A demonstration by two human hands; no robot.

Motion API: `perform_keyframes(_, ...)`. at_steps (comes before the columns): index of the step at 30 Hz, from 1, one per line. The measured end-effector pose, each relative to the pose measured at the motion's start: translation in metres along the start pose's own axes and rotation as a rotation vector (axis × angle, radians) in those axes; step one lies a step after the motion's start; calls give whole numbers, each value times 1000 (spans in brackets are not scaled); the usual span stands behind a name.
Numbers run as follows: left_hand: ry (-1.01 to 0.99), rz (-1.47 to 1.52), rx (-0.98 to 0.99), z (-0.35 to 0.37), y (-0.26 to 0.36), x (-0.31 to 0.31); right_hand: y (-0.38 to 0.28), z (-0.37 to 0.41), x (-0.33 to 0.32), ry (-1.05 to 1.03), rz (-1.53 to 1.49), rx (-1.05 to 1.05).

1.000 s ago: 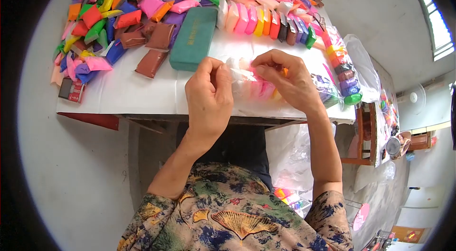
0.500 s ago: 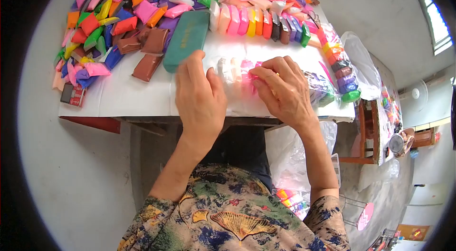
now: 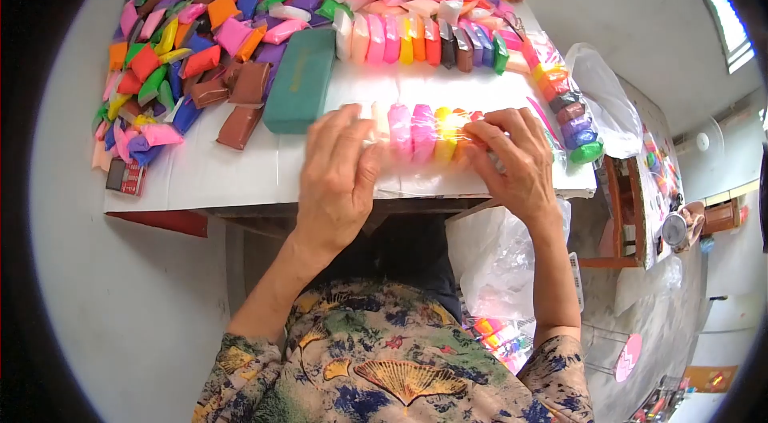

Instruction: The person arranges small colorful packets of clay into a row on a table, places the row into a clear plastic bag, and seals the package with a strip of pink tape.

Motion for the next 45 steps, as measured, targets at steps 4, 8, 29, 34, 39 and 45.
perform_keyframes(4,78,-237,0,-3,20,-10,-16,0,-16,45,120,72)
perform_keyframes(8,-20,-309,78,-14,37,13,-55,-22,13,111,-75,-62)
perform_keyframes(29,-264,46,28,-28,-2,5,85,81,-16,102,-483,381)
perform_keyframes(34,-483,331,-280,-54,-30,5,105,57,-32,43,-478,583)
perform_keyframes(39,-704,394,-459,-68,-56,21,135,50,-11,-66,-616,582)
perform_keyframes(45,-676,455,-483,-66,-63,23,120,59,-20,-80,-823,441)
Point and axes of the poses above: each hand's wrist, its own z-axis away from the middle knuckle, its own x-axis out of the palm, y = z × x, the point moved 7 cm from there along -z, towards the middle knuckle, and after that the axes turned 15 degrees about -y, right-handed, at the moved point
